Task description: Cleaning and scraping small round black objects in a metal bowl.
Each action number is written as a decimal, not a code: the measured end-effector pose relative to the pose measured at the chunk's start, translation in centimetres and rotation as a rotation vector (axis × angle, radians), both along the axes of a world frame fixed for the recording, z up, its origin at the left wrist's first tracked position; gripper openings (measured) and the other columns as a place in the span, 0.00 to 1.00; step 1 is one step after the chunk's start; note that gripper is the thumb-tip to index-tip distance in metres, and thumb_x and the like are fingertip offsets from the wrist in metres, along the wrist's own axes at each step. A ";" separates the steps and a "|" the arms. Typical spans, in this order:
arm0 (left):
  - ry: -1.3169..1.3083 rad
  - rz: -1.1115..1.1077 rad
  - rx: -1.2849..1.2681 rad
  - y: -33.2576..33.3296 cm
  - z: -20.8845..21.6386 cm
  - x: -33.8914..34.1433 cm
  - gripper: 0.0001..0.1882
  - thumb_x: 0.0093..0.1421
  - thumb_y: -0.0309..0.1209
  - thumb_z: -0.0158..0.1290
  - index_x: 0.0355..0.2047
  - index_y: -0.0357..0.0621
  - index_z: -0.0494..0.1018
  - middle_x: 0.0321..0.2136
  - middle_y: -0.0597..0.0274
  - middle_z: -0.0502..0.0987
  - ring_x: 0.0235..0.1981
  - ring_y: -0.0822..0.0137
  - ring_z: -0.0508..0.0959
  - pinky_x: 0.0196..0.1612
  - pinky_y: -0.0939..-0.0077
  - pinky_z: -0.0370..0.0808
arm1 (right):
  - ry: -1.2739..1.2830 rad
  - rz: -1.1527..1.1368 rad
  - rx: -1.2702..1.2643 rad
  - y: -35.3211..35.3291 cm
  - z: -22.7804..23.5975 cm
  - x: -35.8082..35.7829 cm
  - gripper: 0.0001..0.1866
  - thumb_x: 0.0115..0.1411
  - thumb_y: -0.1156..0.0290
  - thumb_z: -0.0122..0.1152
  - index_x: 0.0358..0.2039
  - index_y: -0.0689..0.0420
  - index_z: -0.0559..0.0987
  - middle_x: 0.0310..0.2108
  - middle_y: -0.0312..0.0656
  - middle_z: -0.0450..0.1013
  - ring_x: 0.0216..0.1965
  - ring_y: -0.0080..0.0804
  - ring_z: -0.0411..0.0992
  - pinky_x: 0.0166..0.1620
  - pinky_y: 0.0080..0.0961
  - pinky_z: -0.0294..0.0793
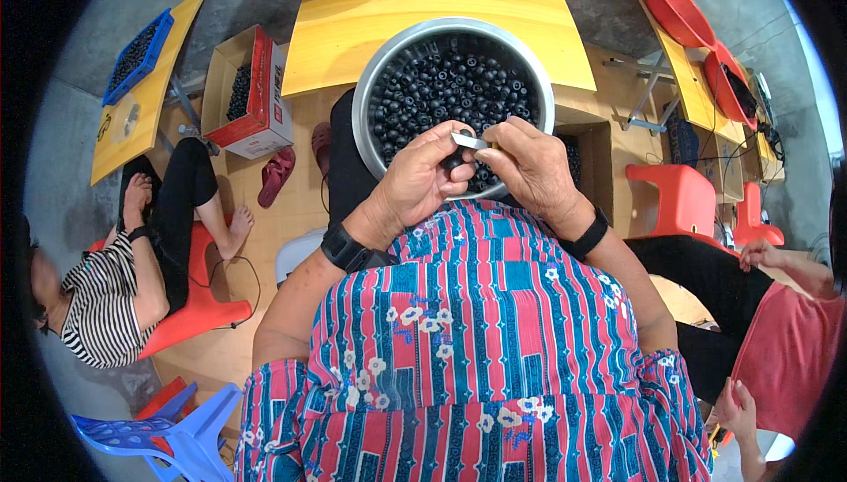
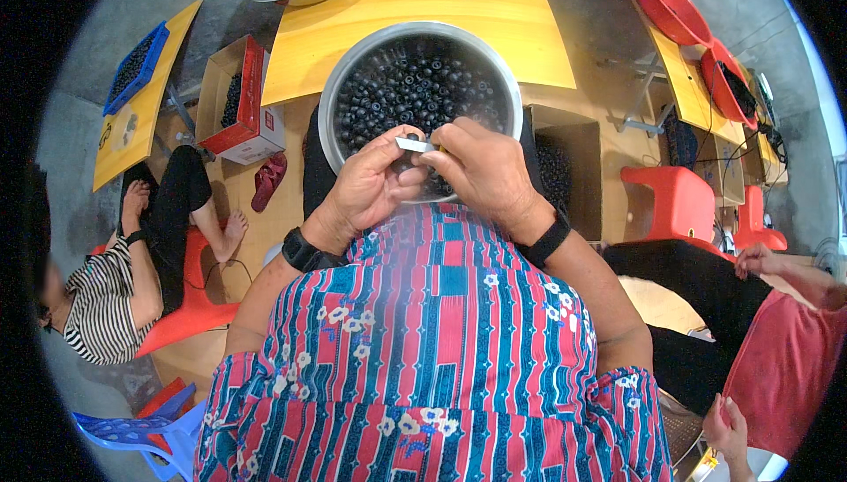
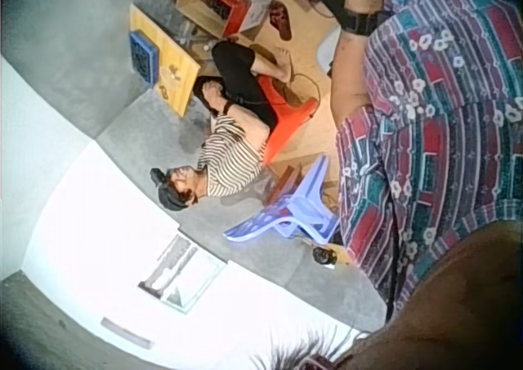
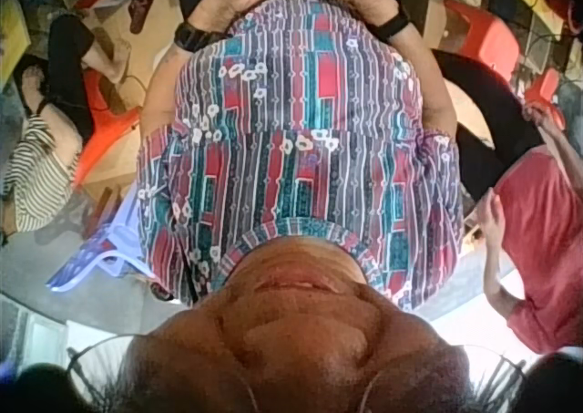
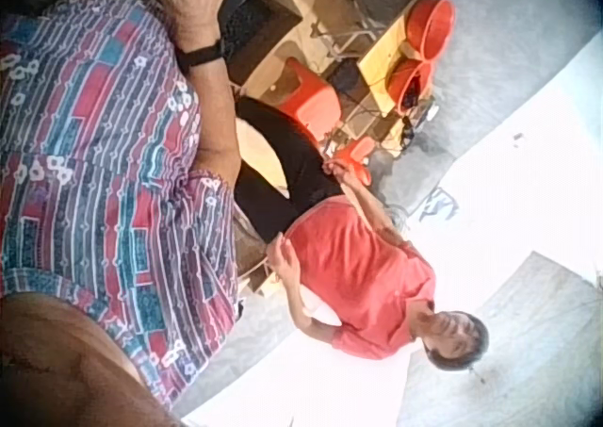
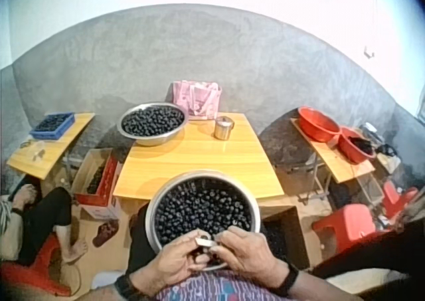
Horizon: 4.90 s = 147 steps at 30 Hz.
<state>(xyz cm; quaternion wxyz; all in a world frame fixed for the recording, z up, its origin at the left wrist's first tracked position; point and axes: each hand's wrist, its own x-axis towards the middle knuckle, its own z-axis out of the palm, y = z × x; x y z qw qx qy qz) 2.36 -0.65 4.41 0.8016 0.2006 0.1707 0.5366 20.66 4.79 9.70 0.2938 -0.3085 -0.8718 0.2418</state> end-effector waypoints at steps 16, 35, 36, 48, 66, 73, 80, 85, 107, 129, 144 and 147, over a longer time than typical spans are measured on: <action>0.042 -0.031 -0.105 1.0 -0.6 1.0 0.10 0.70 0.35 0.42 0.46 0.45 0.67 0.33 0.66 0.68 0.27 0.77 0.64 0.24 0.86 0.60 | 0.415 -0.038 -0.357 0.9 -2.3 0.6 0.14 0.56 0.74 0.64 0.43 0.60 0.80 0.32 0.41 0.77 0.36 0.26 0.76 0.42 0.23 0.74; 0.451 -0.447 0.001 3.8 9.1 1.4 0.13 0.63 0.37 0.54 0.43 0.43 0.69 0.31 0.62 0.71 0.21 0.77 0.67 0.17 0.88 0.56 | 0.484 -0.046 -0.548 0.1 -5.3 -0.7 0.13 0.52 0.74 0.64 0.39 0.59 0.78 0.32 0.41 0.77 0.36 0.33 0.76 0.42 0.31 0.75; 0.420 -0.466 0.030 5.0 9.0 2.0 0.12 0.65 0.35 0.52 0.44 0.42 0.69 0.32 0.63 0.71 0.23 0.77 0.68 0.18 0.89 0.57 | 0.554 -0.038 -0.544 -0.4 -4.9 -0.9 0.16 0.52 0.77 0.64 0.42 0.58 0.77 0.35 0.41 0.77 0.39 0.33 0.76 0.44 0.32 0.74; 0.622 -0.304 -0.225 13.4 8.5 14.5 0.24 0.68 0.37 0.46 0.60 0.40 0.60 0.51 0.49 0.68 0.49 0.55 0.71 0.52 0.56 0.74 | 0.605 0.032 -0.394 -0.8 -5.2 -2.2 0.29 0.54 0.68 0.68 0.55 0.60 0.68 0.52 0.45 0.71 0.55 0.35 0.67 0.61 0.32 0.64; 1.191 0.038 0.276 0.8 4.6 -3.0 0.07 0.63 0.24 0.49 0.40 0.38 0.75 0.32 0.67 0.77 0.32 0.80 0.74 0.35 0.84 0.73 | 0.110 -0.039 -0.429 -0.1 -5.8 -1.2 0.08 0.56 0.72 0.65 0.35 0.61 0.82 0.30 0.43 0.79 0.33 0.28 0.77 0.38 0.25 0.74; 1.053 0.364 0.265 -2.8 2.0 -4.2 0.05 0.61 0.21 0.51 0.36 0.39 0.76 0.30 0.71 0.75 0.28 0.83 0.71 0.32 0.87 0.68 | 0.040 0.039 -0.472 0.2 -6.1 -0.1 0.07 0.57 0.72 0.63 0.34 0.62 0.81 0.29 0.43 0.79 0.32 0.28 0.77 0.38 0.26 0.74; 1.374 0.425 0.388 -1.2 0.2 -4.9 0.07 0.61 0.23 0.51 0.37 0.34 0.75 0.35 0.60 0.78 0.40 0.72 0.77 0.46 0.78 0.72 | 0.132 -0.171 -0.595 0.3 -5.3 0.9 0.10 0.61 0.67 0.61 0.33 0.61 0.81 0.29 0.44 0.78 0.33 0.28 0.76 0.38 0.27 0.74; 1.668 0.359 0.450 -0.3 0.3 -4.5 0.11 0.51 0.19 0.57 0.37 0.40 0.74 0.31 0.54 0.72 0.32 0.56 0.75 0.38 0.68 0.73 | 0.308 -0.238 -0.694 1.0 -5.9 2.6 0.11 0.65 0.64 0.57 0.36 0.57 0.82 0.20 0.22 0.64 0.19 0.09 0.58 0.22 0.11 0.54; 1.887 0.295 0.747 4.1 0.9 -0.8 0.14 0.51 0.24 0.60 0.40 0.47 0.77 0.38 0.55 0.70 0.42 0.53 0.75 0.45 0.61 0.74 | 0.309 -0.213 -0.701 0.9 -5.8 2.6 0.09 0.64 0.66 0.59 0.35 0.57 0.82 0.22 0.21 0.67 0.21 0.08 0.58 0.23 0.11 0.54; 1.769 0.443 0.941 4.7 0.0 -1.0 0.13 0.54 0.23 0.56 0.41 0.42 0.73 0.37 0.58 0.71 0.41 0.58 0.74 0.44 0.68 0.74 | 0.246 -0.265 -0.738 0.9 -5.0 2.5 0.09 0.60 0.69 0.63 0.34 0.62 0.82 0.28 0.31 0.77 0.33 0.16 0.71 0.38 0.17 0.70; 0.065 0.167 -0.069 -1.7 -1.3 -4.0 0.10 0.65 0.25 0.52 0.45 0.47 0.68 0.40 0.63 0.75 0.39 0.75 0.76 0.44 0.80 0.74 | 0.390 0.085 -0.694 0.5 -3.6 -3.3 0.10 0.56 0.79 0.65 0.39 0.63 0.80 0.36 0.37 0.78 0.40 0.20 0.74 0.46 0.19 0.73; 0.032 0.178 -0.079 -1.9 -1.8 -3.2 0.08 0.64 0.24 0.51 0.44 0.47 0.69 0.41 0.62 0.76 0.42 0.72 0.76 0.47 0.78 0.75 | 0.338 0.131 -0.681 0.2 -3.6 -3.3 0.10 0.55 0.78 0.66 0.39 0.62 0.80 0.35 0.38 0.78 0.39 0.20 0.74 0.45 0.20 0.73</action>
